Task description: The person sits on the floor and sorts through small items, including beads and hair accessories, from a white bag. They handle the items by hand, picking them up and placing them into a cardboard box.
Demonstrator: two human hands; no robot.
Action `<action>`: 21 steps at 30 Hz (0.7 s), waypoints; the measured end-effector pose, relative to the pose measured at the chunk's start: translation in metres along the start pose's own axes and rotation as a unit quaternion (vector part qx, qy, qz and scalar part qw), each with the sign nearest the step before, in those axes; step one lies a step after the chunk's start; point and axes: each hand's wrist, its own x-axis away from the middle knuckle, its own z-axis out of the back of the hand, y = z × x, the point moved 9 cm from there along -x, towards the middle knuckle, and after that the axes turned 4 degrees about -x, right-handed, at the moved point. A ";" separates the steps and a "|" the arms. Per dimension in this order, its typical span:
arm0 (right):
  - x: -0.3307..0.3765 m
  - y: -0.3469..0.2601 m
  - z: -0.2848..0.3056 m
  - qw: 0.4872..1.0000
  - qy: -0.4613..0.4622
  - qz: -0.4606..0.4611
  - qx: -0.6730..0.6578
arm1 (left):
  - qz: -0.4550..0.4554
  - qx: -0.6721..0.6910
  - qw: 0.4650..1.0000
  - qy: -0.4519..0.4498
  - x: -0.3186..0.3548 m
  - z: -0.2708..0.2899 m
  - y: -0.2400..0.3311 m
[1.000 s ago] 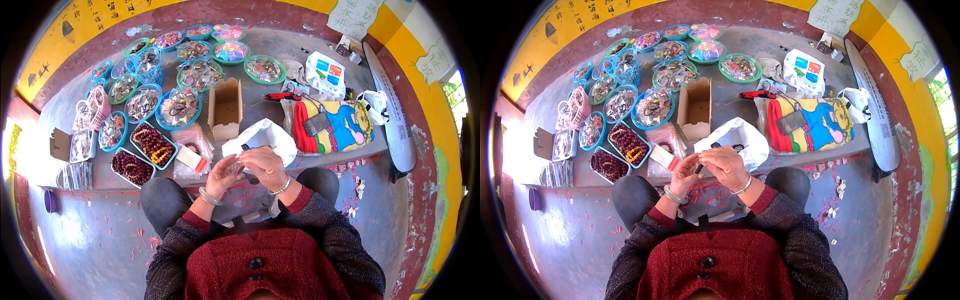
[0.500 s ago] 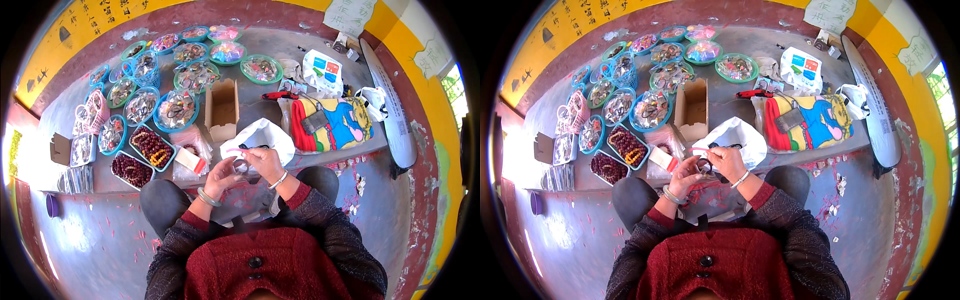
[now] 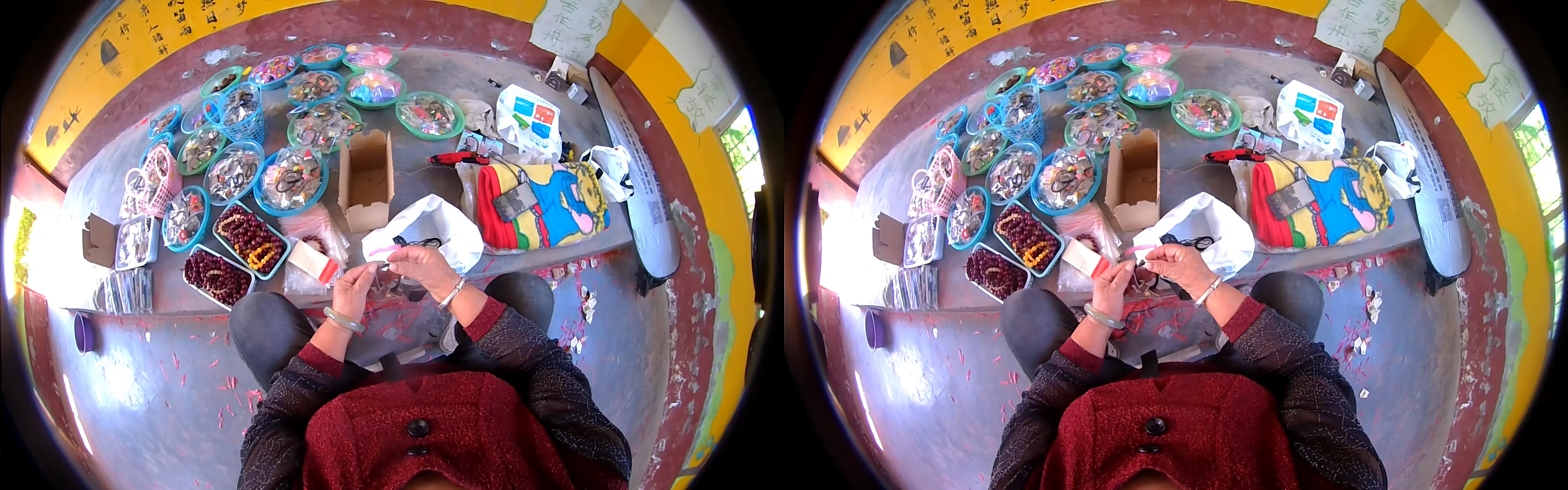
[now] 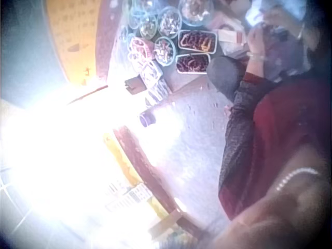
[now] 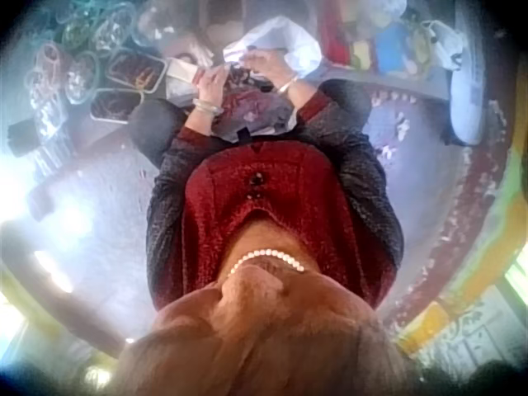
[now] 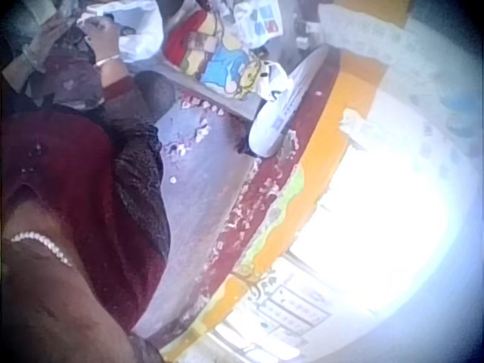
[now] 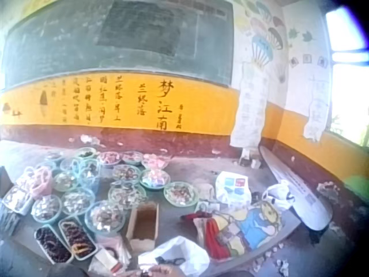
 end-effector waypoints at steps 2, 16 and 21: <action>-0.001 0.004 0.010 0.998 0.023 0.008 0.061 | 0.031 0.020 0.999 0.002 0.001 0.001 -0.002; -0.004 0.006 0.010 0.994 0.040 0.064 0.078 | 0.041 0.235 0.971 -0.022 0.003 -0.005 0.008; -0.004 0.006 0.010 0.990 0.036 0.074 0.118 | 0.052 0.243 0.969 -0.016 0.003 -0.004 0.007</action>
